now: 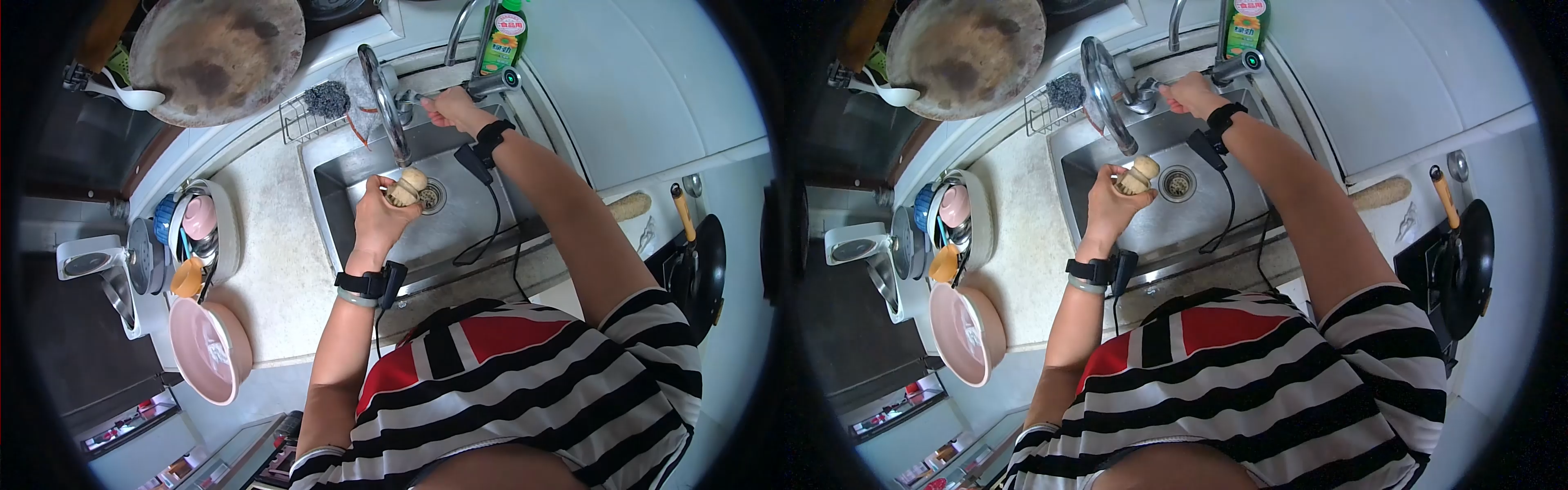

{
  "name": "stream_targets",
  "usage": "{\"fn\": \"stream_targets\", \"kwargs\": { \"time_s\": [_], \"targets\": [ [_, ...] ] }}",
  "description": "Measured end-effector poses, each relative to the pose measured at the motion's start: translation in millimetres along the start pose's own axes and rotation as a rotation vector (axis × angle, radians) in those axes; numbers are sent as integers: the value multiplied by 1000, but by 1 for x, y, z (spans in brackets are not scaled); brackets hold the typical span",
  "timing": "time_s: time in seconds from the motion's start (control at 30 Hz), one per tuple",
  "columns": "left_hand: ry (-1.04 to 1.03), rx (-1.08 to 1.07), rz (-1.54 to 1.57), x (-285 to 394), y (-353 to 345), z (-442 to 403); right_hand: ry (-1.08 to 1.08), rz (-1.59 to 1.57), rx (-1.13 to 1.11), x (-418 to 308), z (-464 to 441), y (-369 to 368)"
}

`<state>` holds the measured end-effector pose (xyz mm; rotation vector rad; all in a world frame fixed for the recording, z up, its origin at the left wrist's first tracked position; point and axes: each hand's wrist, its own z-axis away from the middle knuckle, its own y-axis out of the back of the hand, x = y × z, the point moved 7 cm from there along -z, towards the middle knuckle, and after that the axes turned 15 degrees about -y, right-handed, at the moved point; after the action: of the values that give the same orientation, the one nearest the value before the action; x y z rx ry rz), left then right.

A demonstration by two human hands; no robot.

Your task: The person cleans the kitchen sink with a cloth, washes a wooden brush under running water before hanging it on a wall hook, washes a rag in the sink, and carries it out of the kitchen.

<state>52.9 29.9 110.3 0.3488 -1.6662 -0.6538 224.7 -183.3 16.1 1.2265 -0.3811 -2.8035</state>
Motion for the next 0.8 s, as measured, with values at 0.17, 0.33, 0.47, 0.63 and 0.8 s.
{"fn": "stream_targets", "kwargs": {
  "time_s": [0.17,0.33,0.47,0.63,0.8],
  "targets": [
    [16,-53,-48,-10,-1,-4,-10,75,16,-1,2,-4],
    [92,-91,-42,-16,-3,1,137,-25,109,34,23,-19],
    [132,-96,-63,-27,-7,5,73,77,-247,78,116,-59],
    [33,-130,-99,-26,-26,8,634,431,-204,70,137,-75],
    [-159,-142,-350,-11,-38,11,282,566,-342,81,108,-88]
  ]
}}
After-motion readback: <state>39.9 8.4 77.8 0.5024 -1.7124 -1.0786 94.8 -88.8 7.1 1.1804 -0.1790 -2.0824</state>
